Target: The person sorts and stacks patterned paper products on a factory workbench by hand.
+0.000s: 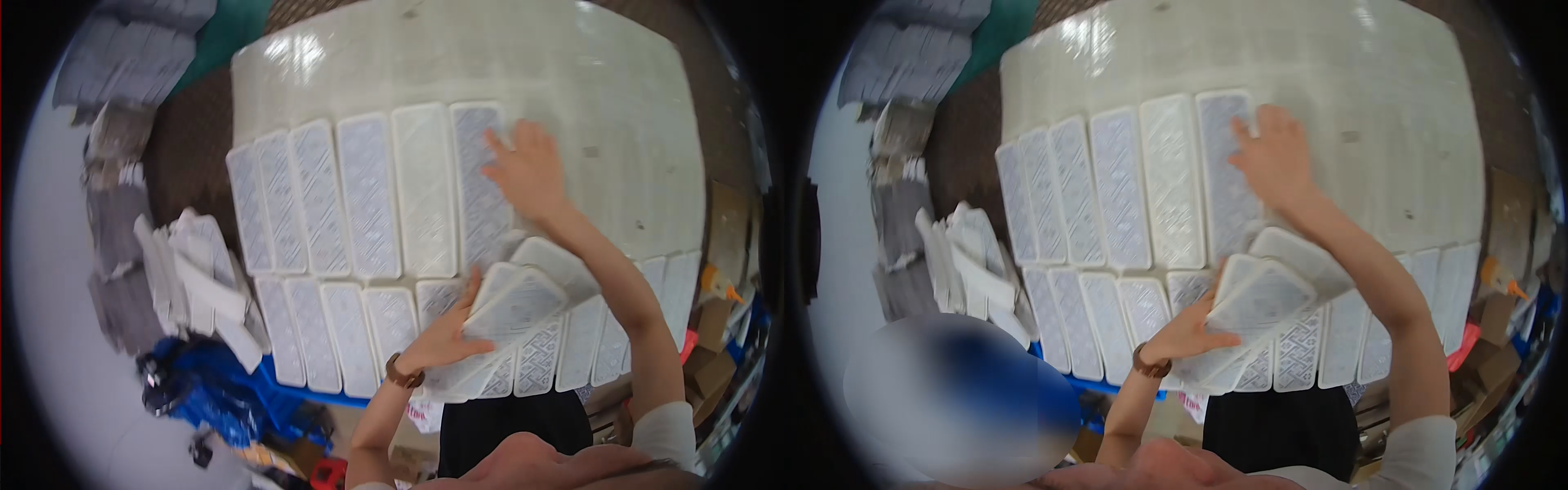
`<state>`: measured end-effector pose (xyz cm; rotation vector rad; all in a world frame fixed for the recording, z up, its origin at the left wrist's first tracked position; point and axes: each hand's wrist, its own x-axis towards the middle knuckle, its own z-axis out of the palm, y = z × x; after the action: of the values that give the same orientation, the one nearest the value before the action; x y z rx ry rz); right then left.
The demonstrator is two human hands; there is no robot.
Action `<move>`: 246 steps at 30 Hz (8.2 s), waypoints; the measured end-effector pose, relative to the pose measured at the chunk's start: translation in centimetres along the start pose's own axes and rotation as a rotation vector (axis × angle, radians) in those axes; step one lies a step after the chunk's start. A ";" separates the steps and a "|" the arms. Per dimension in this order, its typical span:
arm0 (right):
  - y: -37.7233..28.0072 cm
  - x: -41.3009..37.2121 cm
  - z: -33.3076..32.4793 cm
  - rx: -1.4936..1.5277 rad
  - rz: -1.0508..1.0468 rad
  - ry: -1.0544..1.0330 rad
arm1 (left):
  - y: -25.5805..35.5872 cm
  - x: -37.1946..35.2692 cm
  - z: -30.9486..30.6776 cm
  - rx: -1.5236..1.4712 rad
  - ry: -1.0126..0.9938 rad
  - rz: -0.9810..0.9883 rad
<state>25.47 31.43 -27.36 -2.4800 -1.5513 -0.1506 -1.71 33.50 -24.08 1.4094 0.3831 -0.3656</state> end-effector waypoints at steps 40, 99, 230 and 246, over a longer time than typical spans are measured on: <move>11.2 -5.3 -4.5 1.623 0.690 -0.095 | 4.6 0.1 6.2 0.052 -0.118 0.008; 9.2 -5.7 -5.2 0.583 0.261 -0.259 | 3.1 3.4 2.3 -0.436 0.022 -0.283; 21.3 -13.1 -12.4 1.517 0.764 -0.090 | 4.7 13.3 11.4 -1.050 0.268 -0.091; 26.1 -9.7 -6.1 1.386 0.799 -0.079 | 6.7 14.3 16.5 -0.223 -0.509 -0.010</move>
<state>44.79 10.51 -26.63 -1.6499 -0.2335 0.8342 14.70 17.71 -22.93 1.0507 0.0113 -0.6505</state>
